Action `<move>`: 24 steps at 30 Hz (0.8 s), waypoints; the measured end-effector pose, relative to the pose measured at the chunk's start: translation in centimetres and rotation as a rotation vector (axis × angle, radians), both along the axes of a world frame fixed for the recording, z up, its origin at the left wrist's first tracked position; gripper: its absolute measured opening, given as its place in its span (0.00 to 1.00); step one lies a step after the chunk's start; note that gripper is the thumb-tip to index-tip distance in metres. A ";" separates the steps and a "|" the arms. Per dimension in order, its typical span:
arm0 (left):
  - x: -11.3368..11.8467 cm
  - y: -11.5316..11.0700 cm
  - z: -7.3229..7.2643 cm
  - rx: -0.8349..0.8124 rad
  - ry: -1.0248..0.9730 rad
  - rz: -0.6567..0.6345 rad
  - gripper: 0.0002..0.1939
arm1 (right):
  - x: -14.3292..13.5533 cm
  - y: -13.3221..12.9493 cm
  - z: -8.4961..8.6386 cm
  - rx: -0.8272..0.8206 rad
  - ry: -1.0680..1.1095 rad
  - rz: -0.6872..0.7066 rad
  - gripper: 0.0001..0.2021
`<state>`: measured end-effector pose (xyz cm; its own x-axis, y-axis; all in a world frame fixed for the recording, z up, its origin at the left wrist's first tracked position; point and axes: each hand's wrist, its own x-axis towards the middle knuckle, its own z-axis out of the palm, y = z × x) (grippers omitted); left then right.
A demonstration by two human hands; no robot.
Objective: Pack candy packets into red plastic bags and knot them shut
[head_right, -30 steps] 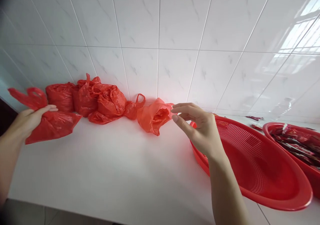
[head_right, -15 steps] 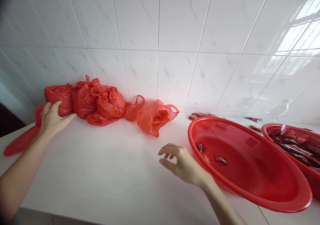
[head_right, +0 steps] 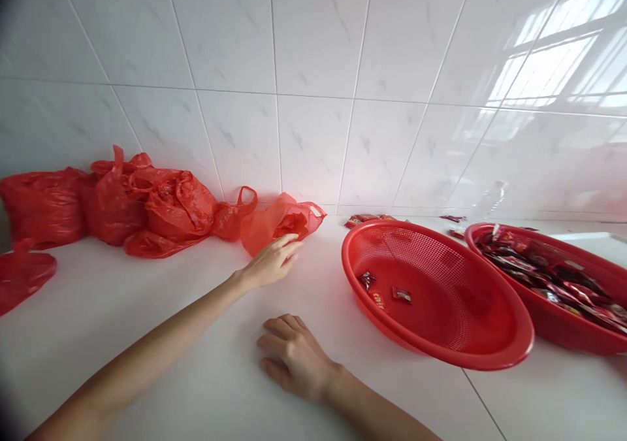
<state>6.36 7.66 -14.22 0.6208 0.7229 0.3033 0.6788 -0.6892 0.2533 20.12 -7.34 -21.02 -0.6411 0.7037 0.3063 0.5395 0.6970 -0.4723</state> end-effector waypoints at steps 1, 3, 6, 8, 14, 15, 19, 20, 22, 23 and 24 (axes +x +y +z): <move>0.4 1.3 -0.3 -0.020 0.034 0.099 0.22 | 0.0 0.1 -0.1 0.001 0.003 0.004 0.14; 0.3 3.9 -0.8 -0.072 0.087 0.255 0.23 | 0.1 0.1 -0.1 0.000 0.011 0.008 0.14; -0.9 6.9 -1.5 -0.163 0.185 0.399 0.19 | 0.1 0.2 0.0 -0.010 0.024 0.002 0.14; -1.6 7.8 -1.7 -0.206 0.240 0.435 0.18 | 0.1 0.2 0.2 -0.022 0.027 0.005 0.13; -1.4 9.2 -1.6 -0.271 0.266 0.494 0.19 | 0.3 0.2 0.3 -0.025 0.027 0.015 0.13; -1.2 9.5 -1.6 -0.274 0.253 0.510 0.19 | 0.3 0.2 0.3 -0.025 0.030 0.017 0.13; -1.0 10.5 -1.5 -0.299 0.183 0.550 0.19 | 0.5 0.3 0.0 -0.041 0.062 0.011 0.14; -1.0 10.6 -1.4 -0.308 0.159 0.551 0.19 | 0.5 0.3 0.1 -0.051 0.075 0.002 0.15; -1.0 10.6 -0.9 -0.313 0.091 0.535 0.19 | 0.7 0.5 0.2 -0.071 0.100 -0.032 0.17; -1.0 10.6 -0.6 -0.304 0.046 0.517 0.19 | 0.9 0.5 0.2 -0.080 0.109 -0.054 0.18; -1.0 10.4 -0.2 -0.288 -0.008 0.487 0.18 | 1.0 0.6 0.3 -0.088 0.117 -0.076 0.19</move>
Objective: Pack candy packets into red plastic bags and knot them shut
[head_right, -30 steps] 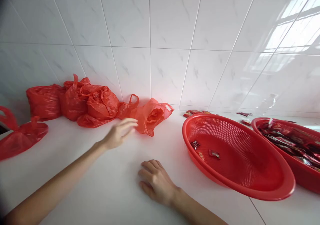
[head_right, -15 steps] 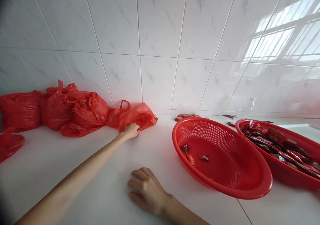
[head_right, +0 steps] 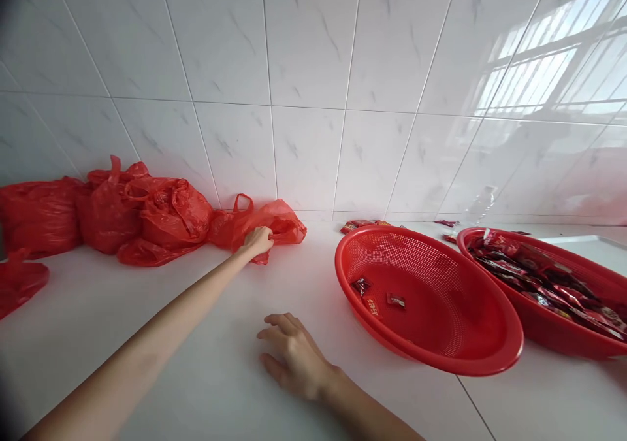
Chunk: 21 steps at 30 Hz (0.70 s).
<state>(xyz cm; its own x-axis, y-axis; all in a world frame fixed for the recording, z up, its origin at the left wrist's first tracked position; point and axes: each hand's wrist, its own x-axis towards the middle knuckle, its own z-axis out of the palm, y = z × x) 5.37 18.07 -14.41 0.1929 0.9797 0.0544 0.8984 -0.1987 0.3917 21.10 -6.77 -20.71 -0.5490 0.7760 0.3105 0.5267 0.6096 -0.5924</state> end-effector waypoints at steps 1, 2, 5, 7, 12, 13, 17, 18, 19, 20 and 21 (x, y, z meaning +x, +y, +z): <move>0.0 -0.2 0.5 0.034 -0.057 -0.028 0.17 | 0.1 0.1 0.1 -0.008 0.007 -0.021 0.20; -0.1 -0.5 0.9 0.073 -0.119 -0.059 0.15 | 0.2 0.1 0.1 -0.016 0.016 -0.040 0.20; -0.5 -1.8 2.4 0.190 -0.307 -0.143 0.12 | 0.4 0.2 0.2 -0.040 0.042 -0.084 0.23; -1.0 -3.0 3.2 0.243 -0.415 -0.176 0.15 | 0.6 0.4 0.3 -0.050 0.063 -0.123 0.27; -2.4 -7.2 4.9 0.198 -0.656 -0.290 0.17 | 0.8 1.5 1.3 0.037 0.144 -0.269 0.36; -2.6 -8.1 5.3 0.145 -0.718 -0.331 0.17 | 0.9 1.8 1.5 0.061 0.156 -0.291 0.36; -3.7 -11.7 6.7 -0.111 -0.902 -0.485 0.14 | 1.0 2.6 1.9 0.099 0.167 -0.319 0.37; -4.0 -12.5 7.0 -0.142 -0.930 -0.507 0.13 | 1.0 2.8 1.8 0.105 0.160 -0.309 0.37; -4.3 -13.3 7.2 -0.157 -0.949 -0.527 0.12 | 0.9 2.9 1.7 0.115 0.152 -0.299 0.37; -4.6 -14.1 7.5 -0.167 -0.959 -0.552 0.10 | 0.7 3.0 1.6 0.125 0.144 -0.288 0.38; -4.8 -14.8 7.7 -0.180 -0.961 -0.590 0.09 | 0.5 3.2 1.4 0.136 0.137 -0.274 0.39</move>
